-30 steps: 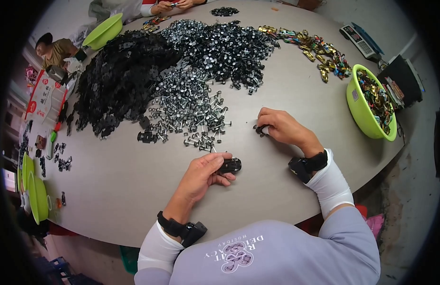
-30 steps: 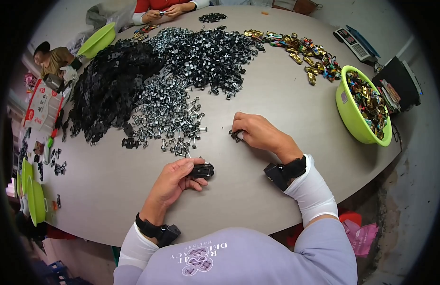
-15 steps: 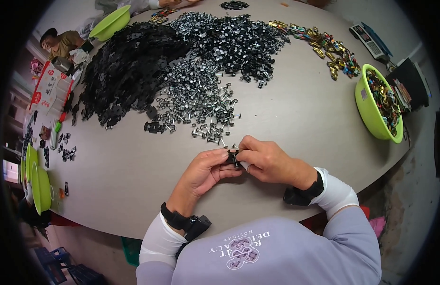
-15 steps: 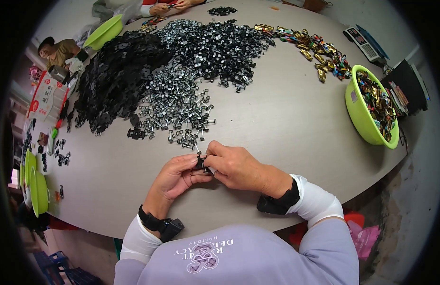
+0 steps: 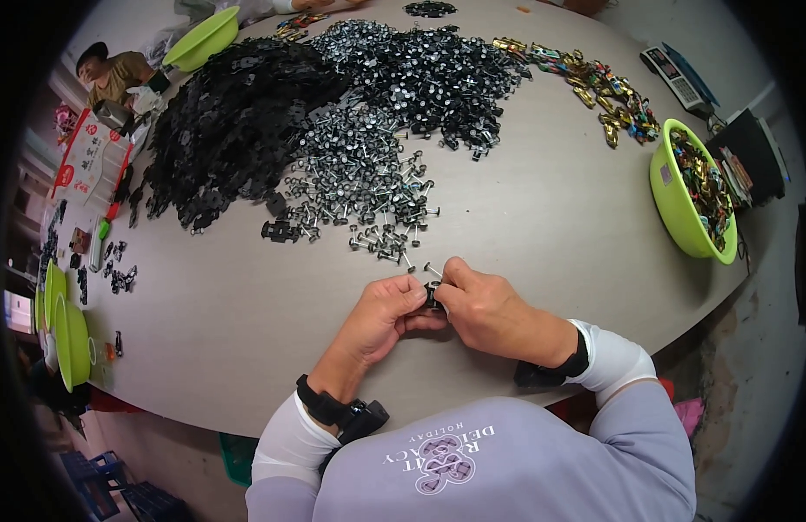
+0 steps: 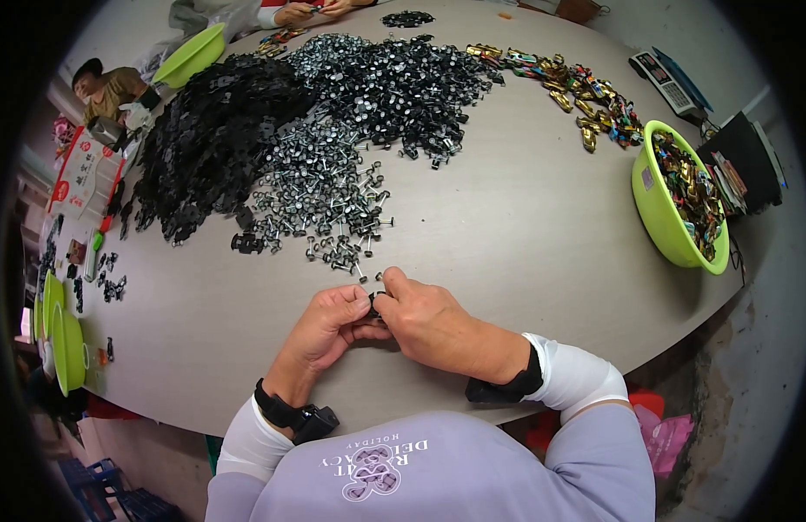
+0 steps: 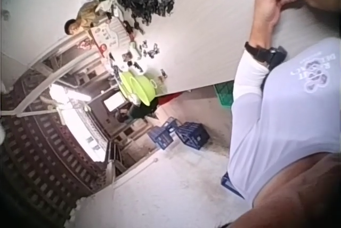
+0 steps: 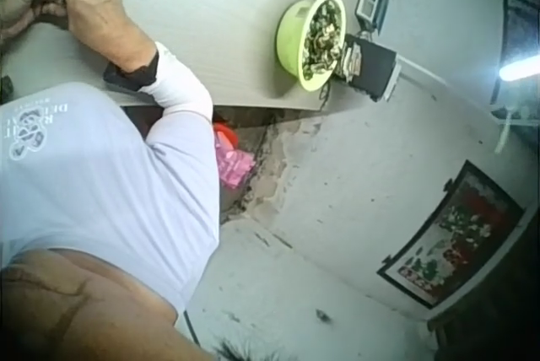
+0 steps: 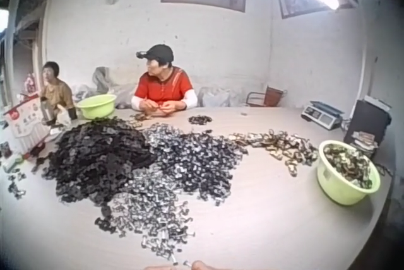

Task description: Sorting and assembling small plastic or metal parts at a workbench.

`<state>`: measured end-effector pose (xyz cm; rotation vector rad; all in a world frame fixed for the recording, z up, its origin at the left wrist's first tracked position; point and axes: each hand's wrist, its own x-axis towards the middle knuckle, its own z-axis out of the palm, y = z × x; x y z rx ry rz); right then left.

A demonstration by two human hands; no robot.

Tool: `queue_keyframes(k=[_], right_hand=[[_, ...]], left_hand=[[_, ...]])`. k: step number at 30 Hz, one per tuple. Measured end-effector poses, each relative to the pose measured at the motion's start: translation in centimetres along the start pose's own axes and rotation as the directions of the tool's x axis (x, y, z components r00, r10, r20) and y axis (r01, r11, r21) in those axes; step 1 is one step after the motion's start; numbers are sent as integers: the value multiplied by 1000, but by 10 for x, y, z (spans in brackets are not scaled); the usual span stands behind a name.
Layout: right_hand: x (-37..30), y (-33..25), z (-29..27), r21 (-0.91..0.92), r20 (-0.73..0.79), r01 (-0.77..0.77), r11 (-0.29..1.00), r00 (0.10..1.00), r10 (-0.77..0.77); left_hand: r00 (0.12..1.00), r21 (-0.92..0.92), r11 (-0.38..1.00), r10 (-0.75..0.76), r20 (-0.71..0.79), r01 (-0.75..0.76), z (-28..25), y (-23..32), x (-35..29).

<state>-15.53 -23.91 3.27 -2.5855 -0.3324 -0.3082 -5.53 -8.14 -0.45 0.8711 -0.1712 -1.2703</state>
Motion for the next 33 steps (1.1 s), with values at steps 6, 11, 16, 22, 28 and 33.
queue_keyframes(k=[6, 11, 16, 22, 28, 33], right_hand=[[6, 2, 0, 102, -39, 91, 991, 995, -88], [6, -5, 0, 218, -142, 105, 970, 987, -75], [9, -15, -10, 567, 108, -48, 822, 994, -17], [5, 49, -18, 258, -54, -30, 966, 998, 45], [20, 58, -16, 261, 48, -95, 961, 995, 85], [29, 41, 4, 159, 142, 132, 978, 978, -155]], left_hand=[[994, 76, 992, 103, -46, -99, 7, 5, -6], [987, 174, 975, 152, -57, -140, 15, 10, -10], [944, 333, 937, 200, -261, -106, 10, 12, -41], [905, 449, 889, 262, -336, -91, -31, 35, -154], [649, 489, 737, 91, -756, 467, -76, 11, -303], [674, 674, 557, 252, -694, 485, -67, 33, -297]])
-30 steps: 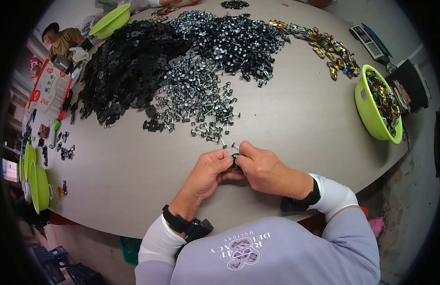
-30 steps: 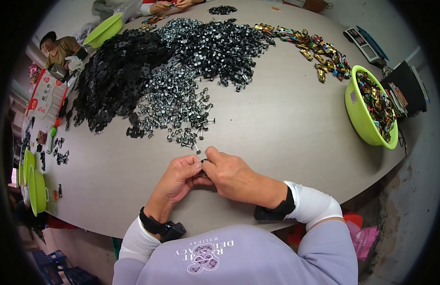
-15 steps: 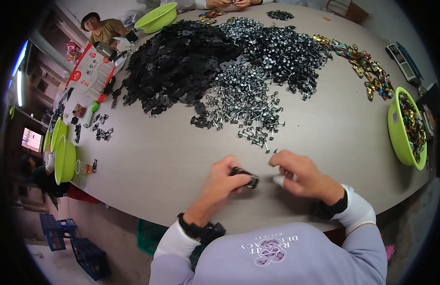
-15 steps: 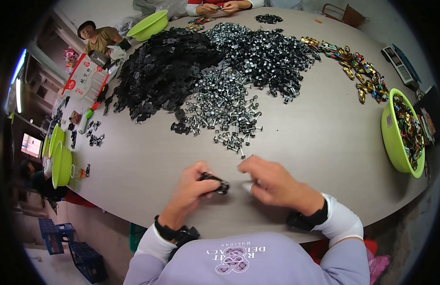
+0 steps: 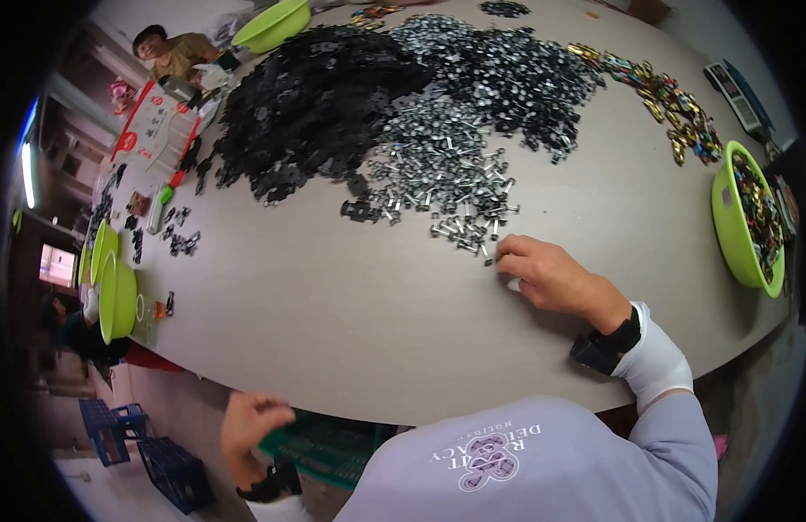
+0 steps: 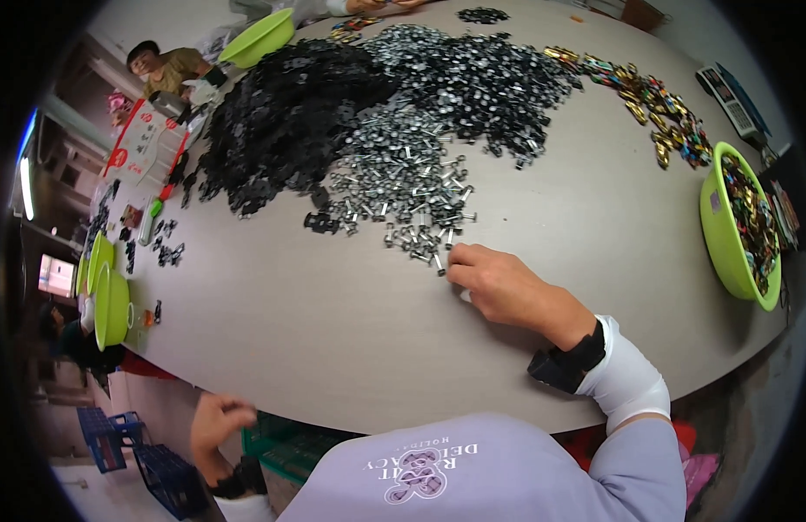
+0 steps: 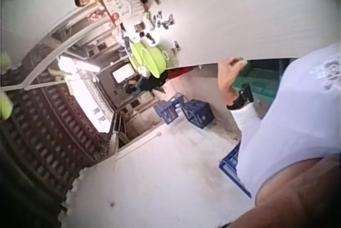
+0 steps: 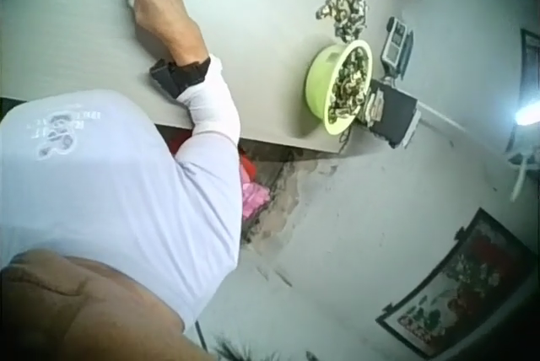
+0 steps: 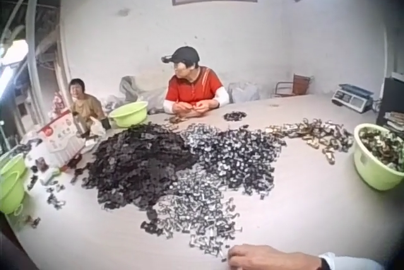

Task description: Sorting and assembling small plastic or metal parts at a workbench.

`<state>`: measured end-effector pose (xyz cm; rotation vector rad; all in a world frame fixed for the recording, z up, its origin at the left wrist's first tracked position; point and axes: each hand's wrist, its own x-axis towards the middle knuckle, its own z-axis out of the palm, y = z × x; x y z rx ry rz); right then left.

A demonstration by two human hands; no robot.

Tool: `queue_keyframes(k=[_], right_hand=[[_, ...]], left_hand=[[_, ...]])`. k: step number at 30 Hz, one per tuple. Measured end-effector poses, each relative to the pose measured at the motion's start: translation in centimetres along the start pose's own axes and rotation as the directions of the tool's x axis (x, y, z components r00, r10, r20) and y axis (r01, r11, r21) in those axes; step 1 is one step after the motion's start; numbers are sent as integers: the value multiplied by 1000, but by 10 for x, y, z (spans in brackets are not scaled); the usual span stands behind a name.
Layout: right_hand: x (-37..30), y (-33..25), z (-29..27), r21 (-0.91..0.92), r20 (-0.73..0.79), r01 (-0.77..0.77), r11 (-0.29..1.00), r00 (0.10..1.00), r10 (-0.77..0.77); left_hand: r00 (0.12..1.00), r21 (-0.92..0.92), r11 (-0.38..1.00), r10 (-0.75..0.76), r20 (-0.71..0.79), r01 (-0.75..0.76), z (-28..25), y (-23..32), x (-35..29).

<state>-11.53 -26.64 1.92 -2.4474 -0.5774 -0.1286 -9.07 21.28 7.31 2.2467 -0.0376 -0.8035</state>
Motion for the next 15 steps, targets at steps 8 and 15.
queue_keyframes(k=[8, 15], right_hand=[[-4, -5, -2, -22, 12, -1, 1000, 1000, 1], [-8, 3, -3, 30, -1, -34, 999, 999, 34]], left_hand=[[645, 310, 712, 702, -303, -630, 50, 132, 175], [668, 580, 655, 705, -237, -485, 79, 153, 228]])
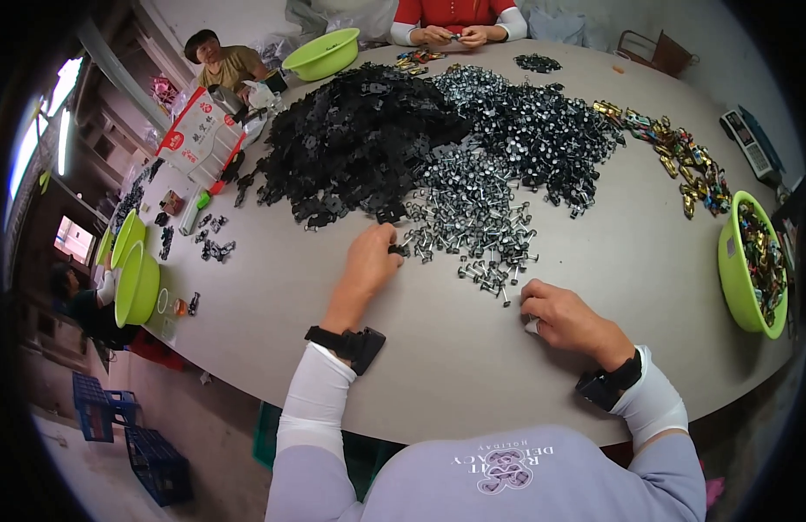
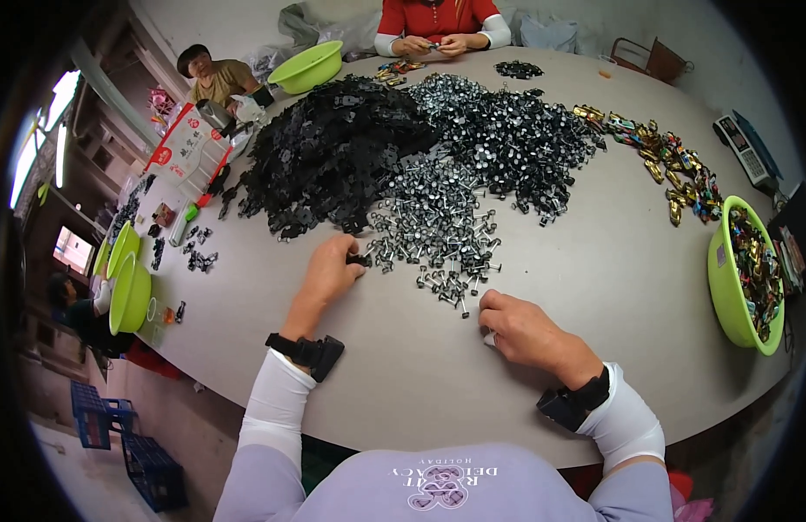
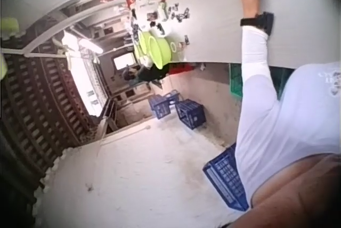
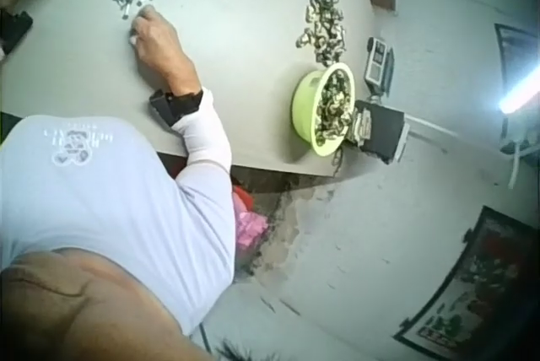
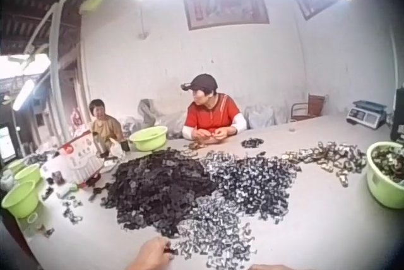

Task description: Sorting and assembling small plastic or metal parts at a workbench.

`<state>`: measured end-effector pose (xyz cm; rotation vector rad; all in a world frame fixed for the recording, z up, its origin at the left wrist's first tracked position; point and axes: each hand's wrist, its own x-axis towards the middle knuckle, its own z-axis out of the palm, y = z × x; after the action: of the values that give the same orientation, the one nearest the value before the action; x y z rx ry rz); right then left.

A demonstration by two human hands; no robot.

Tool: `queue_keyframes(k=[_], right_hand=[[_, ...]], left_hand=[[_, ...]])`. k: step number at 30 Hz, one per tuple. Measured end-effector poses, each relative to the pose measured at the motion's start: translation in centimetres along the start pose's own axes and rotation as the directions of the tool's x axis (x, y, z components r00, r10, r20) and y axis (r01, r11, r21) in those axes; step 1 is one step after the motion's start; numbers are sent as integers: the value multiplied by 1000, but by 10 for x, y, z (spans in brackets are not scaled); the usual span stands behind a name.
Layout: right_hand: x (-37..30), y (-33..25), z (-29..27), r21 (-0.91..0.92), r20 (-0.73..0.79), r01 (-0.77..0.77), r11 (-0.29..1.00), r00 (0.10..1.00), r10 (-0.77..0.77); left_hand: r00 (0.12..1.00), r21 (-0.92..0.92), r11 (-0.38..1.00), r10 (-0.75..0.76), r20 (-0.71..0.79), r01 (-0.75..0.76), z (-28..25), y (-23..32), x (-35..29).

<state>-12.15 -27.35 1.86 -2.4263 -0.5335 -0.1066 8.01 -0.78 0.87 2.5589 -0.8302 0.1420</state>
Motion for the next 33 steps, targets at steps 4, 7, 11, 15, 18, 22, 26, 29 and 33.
queue_keyframes(k=[4, 7, 11, 15, 18, 22, 26, 29, 33], right_hand=[[-2, -1, -4, 24, 25, -42, 999, 999, 42], [0, 0, -4, 65, -12, -65, 996, 998, 66], [2, -15, -5, 257, -288, 10, 966, 955, 66], [4, -35, 3, 268, -429, 80, 960, 902, 45], [5, -36, 7, 186, -492, 112, 976, 871, -6], [3, -30, 5, 120, -498, 125, 985, 865, -50], [-1, -28, 5, 120, -460, 87, 989, 888, -23], [-2, -27, 4, 98, -439, 67, 993, 898, -18], [-1, -26, 4, 55, -424, 90, 994, 904, -58]], left_hand=[[985, -83, 985, -142, 97, 150, -9, 1, -11], [835, -645, 536, -417, 359, 545, -18, 11, -20], [867, -881, -41, -165, 471, 471, -5, 53, -32], [860, -843, -205, -10, 510, 497, 18, 104, -40], [840, -787, -322, 57, 539, 527, 27, 125, -46], [797, -729, -334, 145, 586, 597, 31, 126, -47], [780, -733, -273, 148, 608, 623, 30, 126, -51], [757, -747, -119, 94, 647, 654, 30, 125, -53], [743, -734, -116, 111, 659, 669, 29, 125, -50]])
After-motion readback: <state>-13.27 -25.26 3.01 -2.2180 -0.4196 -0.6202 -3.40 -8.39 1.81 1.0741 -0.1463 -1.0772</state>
